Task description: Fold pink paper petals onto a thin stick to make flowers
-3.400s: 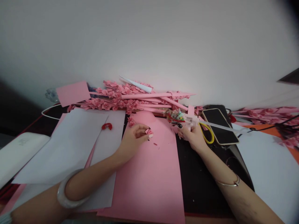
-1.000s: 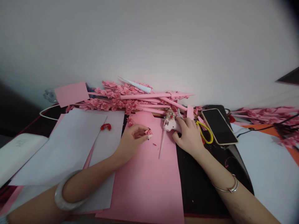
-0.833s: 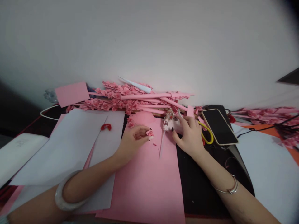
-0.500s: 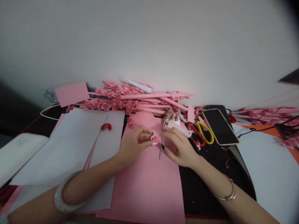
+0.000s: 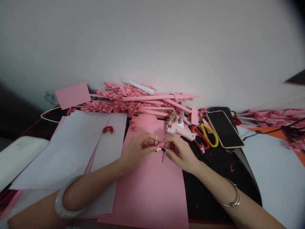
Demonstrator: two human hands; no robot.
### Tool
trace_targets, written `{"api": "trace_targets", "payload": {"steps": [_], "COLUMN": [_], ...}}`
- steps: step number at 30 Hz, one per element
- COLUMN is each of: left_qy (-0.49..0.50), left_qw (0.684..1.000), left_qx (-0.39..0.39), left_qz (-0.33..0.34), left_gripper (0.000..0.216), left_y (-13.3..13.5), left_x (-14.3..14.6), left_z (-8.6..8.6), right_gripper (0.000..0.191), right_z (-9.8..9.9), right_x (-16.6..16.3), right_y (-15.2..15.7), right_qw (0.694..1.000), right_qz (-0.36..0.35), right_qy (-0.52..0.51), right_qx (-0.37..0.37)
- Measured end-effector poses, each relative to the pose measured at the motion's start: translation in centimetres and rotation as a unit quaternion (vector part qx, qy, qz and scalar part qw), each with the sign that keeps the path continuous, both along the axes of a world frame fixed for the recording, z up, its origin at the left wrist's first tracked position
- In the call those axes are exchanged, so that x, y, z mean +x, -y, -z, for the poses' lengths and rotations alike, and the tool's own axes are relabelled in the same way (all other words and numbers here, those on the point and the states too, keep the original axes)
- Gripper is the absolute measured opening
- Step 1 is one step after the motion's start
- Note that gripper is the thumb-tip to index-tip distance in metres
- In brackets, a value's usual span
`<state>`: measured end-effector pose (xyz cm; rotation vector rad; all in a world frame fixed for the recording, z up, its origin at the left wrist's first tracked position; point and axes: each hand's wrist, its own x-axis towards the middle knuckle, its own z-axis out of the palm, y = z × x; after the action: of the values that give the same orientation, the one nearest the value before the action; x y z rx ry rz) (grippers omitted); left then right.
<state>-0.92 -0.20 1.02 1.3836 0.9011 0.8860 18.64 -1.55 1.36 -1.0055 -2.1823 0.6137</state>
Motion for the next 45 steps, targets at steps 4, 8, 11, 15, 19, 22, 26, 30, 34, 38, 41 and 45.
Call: {"api": "trace_targets", "payload": {"steps": [4, 8, 11, 15, 19, 22, 26, 30, 34, 38, 41, 45], "left_qy": [-0.006, -0.022, -0.039, -0.062, -0.057, -0.054, -0.058, -0.055, -0.060, -0.066, -0.070, -0.073], "left_qw": [1.000, 1.000, 0.999, 0.997, 0.998, 0.998, 0.997, 0.997, 0.997, 0.996, 0.996, 0.996], "left_qx": [0.002, 0.012, 0.026, 0.036, 0.038, 0.040, 0.048, 0.045, 0.046, 0.054, 0.054, 0.047], "left_qz": [0.000, 0.005, 0.010, 0.010, 0.009, 0.010, 0.015, 0.020, 0.021, 0.024, 0.029, 0.027], "left_gripper": [0.010, 0.010, 0.008, 0.007, 0.009, 0.010, 0.010, 0.010, 0.009, 0.008, 0.007, 0.006], "left_y": [0.05, 0.16, 0.19, 0.19, 0.17, 0.13, 0.05, 0.01, 0.07, 0.12, 0.13, 0.12], "left_x": [0.01, 0.00, -0.05, -0.05, -0.01, -0.02, -0.05, -0.04, -0.01, -0.01, -0.03, -0.02], "left_z": [0.12, 0.31, 0.34, 0.26, 0.36, 0.54, 0.69, 0.64, 0.50, 0.35, 0.22, 0.21], "right_gripper": [0.014, 0.014, 0.013, 0.013, 0.013, 0.013, 0.013, 0.011, 0.011, 0.011, 0.010, 0.010], "right_z": [-0.08, 0.09, 0.23, 0.28, 0.26, 0.26, 0.27, 0.32, 0.36, 0.40, 0.45, 0.51], "right_x": [-0.22, -0.33, -0.44, -0.59, -0.59, -0.56, -0.58, -0.61, -0.64, -0.63, -0.59, -0.52], "right_y": [0.11, 0.25, 0.37, 0.48, 0.48, 0.47, 0.48, 0.50, 0.54, 0.56, 0.54, 0.51], "right_qw": [1.000, 1.000, 1.000, 0.999, 0.999, 0.999, 0.999, 0.998, 0.998, 0.998, 0.998, 0.998], "right_qz": [0.009, 0.017, 0.026, 0.035, 0.039, 0.040, 0.042, 0.047, 0.052, 0.054, 0.054, 0.055], "right_qy": [-0.008, 0.000, 0.005, 0.006, 0.011, 0.018, 0.020, 0.024, 0.024, 0.027, 0.029, 0.032], "right_qx": [-0.005, 0.003, 0.007, 0.015, 0.019, 0.019, 0.023, 0.020, 0.018, 0.020, 0.020, 0.014]}}
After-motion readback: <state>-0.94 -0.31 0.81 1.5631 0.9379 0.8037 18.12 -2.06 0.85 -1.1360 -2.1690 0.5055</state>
